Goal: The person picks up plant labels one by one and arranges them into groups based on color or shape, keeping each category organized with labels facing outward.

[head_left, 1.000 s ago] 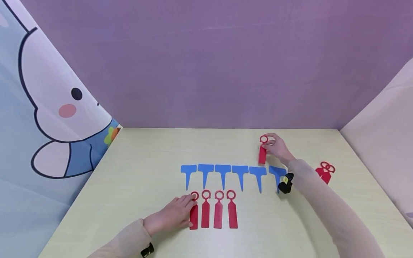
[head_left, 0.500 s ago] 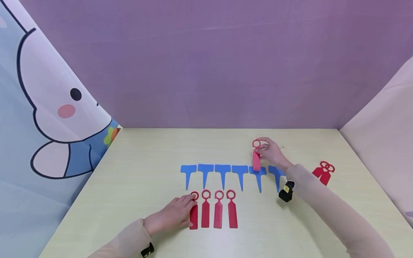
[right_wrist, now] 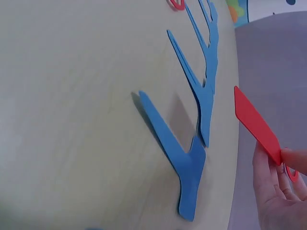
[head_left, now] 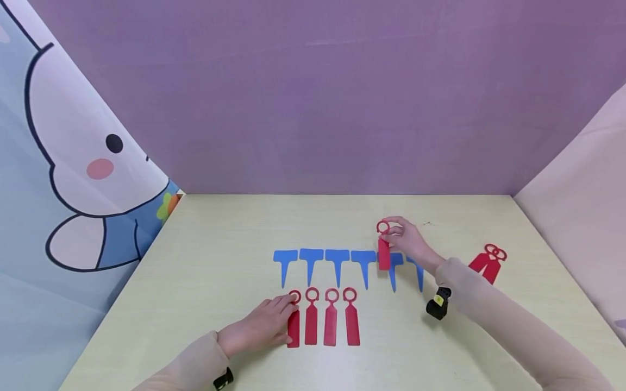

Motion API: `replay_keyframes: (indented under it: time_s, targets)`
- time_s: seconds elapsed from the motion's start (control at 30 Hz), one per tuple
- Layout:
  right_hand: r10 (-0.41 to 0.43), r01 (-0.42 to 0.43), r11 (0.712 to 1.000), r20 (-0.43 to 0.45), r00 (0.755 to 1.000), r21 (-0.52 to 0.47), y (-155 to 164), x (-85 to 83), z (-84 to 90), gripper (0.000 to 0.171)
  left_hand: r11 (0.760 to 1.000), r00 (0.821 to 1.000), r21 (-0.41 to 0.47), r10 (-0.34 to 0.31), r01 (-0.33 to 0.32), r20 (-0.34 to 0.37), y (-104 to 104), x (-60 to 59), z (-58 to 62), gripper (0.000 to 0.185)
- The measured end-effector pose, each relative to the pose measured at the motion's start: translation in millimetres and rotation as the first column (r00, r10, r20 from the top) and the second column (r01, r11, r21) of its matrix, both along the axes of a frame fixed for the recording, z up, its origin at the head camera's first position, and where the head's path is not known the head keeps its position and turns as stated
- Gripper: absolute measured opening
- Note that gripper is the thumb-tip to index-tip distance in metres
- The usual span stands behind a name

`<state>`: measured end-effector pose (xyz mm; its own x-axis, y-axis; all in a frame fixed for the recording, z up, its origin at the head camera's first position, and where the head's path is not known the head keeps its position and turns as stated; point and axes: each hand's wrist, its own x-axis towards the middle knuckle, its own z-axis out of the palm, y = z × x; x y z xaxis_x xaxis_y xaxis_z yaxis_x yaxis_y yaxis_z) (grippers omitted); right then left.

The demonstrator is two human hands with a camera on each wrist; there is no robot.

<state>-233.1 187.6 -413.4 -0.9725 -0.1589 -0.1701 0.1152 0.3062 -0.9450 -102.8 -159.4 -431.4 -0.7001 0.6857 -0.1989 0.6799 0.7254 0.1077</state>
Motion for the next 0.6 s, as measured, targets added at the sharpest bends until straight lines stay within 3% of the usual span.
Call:
replay_keyframes:
  time_s: [0.6]
  targets:
    - [0.024, -0.023, 0.998, 0.025, 0.999, -0.057, -10.5, 29.6, 5.2, 0.046, 1.0, 1.0, -0.009, -0.016, 0.016, -0.026, 0.5, 0.0, 0.3, 0.063]
